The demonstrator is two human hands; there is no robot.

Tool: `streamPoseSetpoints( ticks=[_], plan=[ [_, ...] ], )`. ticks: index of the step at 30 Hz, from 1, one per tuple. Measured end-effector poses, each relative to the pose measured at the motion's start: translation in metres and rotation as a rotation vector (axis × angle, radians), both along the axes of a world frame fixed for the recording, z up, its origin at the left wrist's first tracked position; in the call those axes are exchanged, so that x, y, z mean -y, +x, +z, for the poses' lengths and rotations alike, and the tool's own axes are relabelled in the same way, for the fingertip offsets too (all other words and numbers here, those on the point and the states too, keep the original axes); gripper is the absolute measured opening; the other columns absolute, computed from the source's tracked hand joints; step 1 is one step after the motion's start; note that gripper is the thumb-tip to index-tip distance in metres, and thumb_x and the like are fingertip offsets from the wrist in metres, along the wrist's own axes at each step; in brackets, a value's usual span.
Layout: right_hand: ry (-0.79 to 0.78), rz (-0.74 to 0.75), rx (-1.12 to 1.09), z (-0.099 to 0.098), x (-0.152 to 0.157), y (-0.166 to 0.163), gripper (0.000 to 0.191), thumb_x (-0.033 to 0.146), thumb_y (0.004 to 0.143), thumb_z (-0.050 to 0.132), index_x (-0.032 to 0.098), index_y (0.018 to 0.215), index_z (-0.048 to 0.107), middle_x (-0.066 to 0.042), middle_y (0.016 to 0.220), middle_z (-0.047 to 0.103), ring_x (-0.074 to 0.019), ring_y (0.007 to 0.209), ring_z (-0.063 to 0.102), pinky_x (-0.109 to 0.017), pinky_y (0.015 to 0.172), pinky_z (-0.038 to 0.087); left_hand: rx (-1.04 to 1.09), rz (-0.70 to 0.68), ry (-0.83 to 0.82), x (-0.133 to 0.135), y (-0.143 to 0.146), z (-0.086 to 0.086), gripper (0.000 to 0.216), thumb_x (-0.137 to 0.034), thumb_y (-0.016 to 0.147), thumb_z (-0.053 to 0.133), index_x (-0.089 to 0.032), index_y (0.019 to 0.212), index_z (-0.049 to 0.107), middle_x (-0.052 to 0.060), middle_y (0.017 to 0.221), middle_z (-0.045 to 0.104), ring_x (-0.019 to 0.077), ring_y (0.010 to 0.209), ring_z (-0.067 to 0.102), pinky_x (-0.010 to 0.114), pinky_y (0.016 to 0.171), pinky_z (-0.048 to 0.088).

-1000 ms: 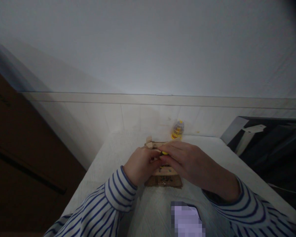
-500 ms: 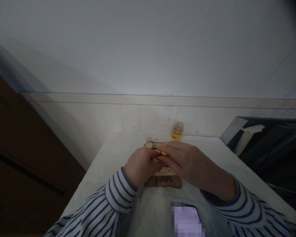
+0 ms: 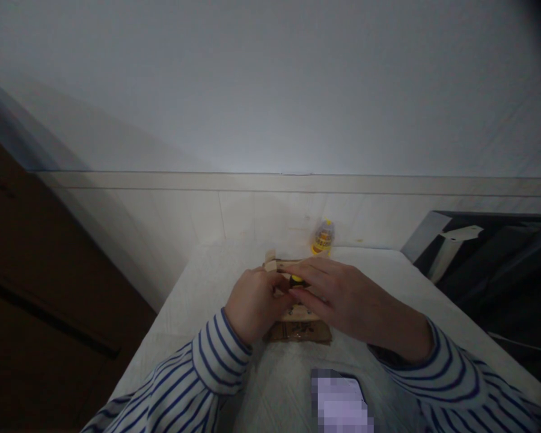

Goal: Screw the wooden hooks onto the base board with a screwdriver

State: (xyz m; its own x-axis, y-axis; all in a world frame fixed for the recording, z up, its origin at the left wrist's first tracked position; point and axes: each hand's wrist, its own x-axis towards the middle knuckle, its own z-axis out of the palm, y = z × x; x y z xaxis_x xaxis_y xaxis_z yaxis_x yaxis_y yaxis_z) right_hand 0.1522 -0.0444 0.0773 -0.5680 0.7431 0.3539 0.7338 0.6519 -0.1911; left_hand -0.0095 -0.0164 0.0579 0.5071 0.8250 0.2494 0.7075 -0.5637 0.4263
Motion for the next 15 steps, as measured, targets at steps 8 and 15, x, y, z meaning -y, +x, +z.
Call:
streamPoseSetpoints(
  ticks=[8, 15],
  plan=[
    [-0.001, 0.04, -0.021, 0.0025, 0.0002, 0.0018, 0.035, 0.018, 0.084, 0.042, 0.019, 0.118, 0.046, -0.006, 0.112, 0.056, -0.0172, 0.101, 0.051, -0.036, 0.088, 0.04, 0.018, 0.0, -0.007, -0.001, -0.0019, -0.0023, 0.018, -0.032, 0.074, 0.057, -0.019, 0.07, 0.069, 0.002, 0.066, 0.064, 0.0133, 0.058, 0.055, 0.022, 0.055, 0.04],
    [-0.001, 0.034, -0.019, 0.0022, -0.0002, 0.0006, 0.031, 0.019, 0.085, 0.041, 0.017, 0.115, 0.049, -0.006, 0.11, 0.057, -0.0173, 0.1, 0.051, -0.035, 0.088, 0.04, 0.002, -0.015, -0.015, -0.0014, -0.0023, -0.0014, 0.019, -0.032, 0.075, 0.056, -0.019, 0.07, 0.069, 0.003, 0.065, 0.063, 0.0135, 0.059, 0.055, 0.022, 0.056, 0.041]
  ],
)
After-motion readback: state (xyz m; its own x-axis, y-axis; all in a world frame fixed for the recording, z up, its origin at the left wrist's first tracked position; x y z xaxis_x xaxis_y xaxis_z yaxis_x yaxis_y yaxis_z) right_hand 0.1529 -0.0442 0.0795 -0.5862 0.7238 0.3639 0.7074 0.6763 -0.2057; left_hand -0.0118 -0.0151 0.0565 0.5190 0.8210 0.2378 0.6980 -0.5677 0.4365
